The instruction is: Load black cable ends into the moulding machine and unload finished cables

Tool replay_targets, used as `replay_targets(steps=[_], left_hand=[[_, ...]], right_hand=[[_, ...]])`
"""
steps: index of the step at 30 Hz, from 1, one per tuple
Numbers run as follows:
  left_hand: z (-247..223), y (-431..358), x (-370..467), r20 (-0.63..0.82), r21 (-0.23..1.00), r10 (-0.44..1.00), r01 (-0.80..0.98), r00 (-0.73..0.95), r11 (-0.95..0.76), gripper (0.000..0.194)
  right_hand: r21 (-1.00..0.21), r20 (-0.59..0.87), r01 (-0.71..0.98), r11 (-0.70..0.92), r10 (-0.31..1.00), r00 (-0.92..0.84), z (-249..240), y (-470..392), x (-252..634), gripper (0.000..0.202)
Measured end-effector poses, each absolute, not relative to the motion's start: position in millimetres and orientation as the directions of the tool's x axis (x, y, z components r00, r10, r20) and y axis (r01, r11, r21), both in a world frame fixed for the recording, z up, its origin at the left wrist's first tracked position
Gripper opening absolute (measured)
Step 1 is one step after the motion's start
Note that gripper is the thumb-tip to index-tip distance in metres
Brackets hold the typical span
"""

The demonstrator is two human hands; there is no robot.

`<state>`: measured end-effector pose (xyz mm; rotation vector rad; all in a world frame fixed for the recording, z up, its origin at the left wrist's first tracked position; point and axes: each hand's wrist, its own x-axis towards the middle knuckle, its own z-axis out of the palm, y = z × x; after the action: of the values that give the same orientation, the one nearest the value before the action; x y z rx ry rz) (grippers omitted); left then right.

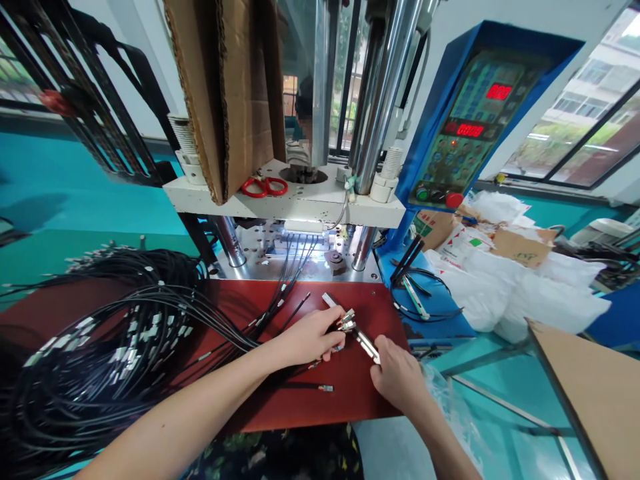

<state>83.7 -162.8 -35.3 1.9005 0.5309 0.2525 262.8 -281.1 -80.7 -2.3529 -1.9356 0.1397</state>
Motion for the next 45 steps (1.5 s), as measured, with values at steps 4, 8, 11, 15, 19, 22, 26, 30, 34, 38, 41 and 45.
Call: replay_targets(steps=[4, 8, 11, 15, 19, 22, 26, 30, 34, 38, 41, 45], left_hand=[[-37, -158, 85, -0.131, 0.929, 0.453, 0.269, 0.882, -0.255, 0.017], [-37, -154, 87, -0.185, 0.960, 0.457, 0.259, 0.870, -0.104, 0.026], [-37, -153, 88, -0.245, 0.964, 0.442, 0.265, 0.863, 0.017, 0.028], [-40, -153, 89, -0.268, 0.950, 0.432, 0.311, 0.861, -0.032, 0.027], [-44, -154, 91, -0.299, 0.937, 0.368, 0.343, 0.881, -0.059, 0.022], [-46, -154, 93, -0.334, 0.941, 0.309, 0.334, 0.890, 0.057, 0.026], [-48, -151, 96, -0.432, 0.901, 0.273, 0.402, 0.859, 0.162, 0.026], [-50, -156, 98, -0.480, 0.871, 0.280, 0.488, 0.831, 0.044, 0.020], [-52, -170, 100, -0.199, 0.829, 0.523, 0.427, 0.829, -0.361, 0.013], [-55, -180, 101, -0.064, 0.720, 0.607, 0.458, 0.792, -0.521, 0.011], [-58, -181, 100, -0.067, 0.747, 0.603, 0.440, 0.795, -0.497, 0.011], [-63, -184, 99, -0.017, 0.788, 0.648, 0.409, 0.761, -0.460, 0.009]], right_hand=[[-0.606, -0.104, 0.756, -0.246, 0.967, 0.231, -83, -282, 258, 0.011], [-0.930, -0.212, 0.211, -0.300, 0.910, 0.357, -94, -282, 244, 0.007], [-0.991, -0.128, -0.085, -0.099, 0.872, 0.472, -100, -279, 226, 0.008], [-0.943, -0.114, -0.322, 0.084, 0.827, 0.550, -100, -274, 208, 0.017], [-0.937, -0.109, -0.332, 0.111, 0.809, 0.577, -97, -271, 202, 0.026], [-0.945, -0.120, -0.318, 0.082, 0.816, 0.566, -96, -270, 202, 0.024], [-0.959, -0.132, -0.282, 0.041, 0.813, 0.567, -95, -271, 200, 0.032], [-0.984, -0.127, -0.178, -0.028, 0.806, 0.578, -91, -271, 197, 0.039], [-0.994, -0.103, -0.097, -0.057, 0.805, 0.585, -90, -271, 197, 0.037], [-0.995, -0.090, -0.085, -0.050, 0.815, 0.573, -92, -270, 198, 0.034], [-0.997, -0.073, -0.032, -0.067, 0.817, 0.572, -92, -270, 197, 0.033], [-0.990, -0.015, 0.106, -0.091, 0.824, 0.567, -88, -269, 194, 0.030]])
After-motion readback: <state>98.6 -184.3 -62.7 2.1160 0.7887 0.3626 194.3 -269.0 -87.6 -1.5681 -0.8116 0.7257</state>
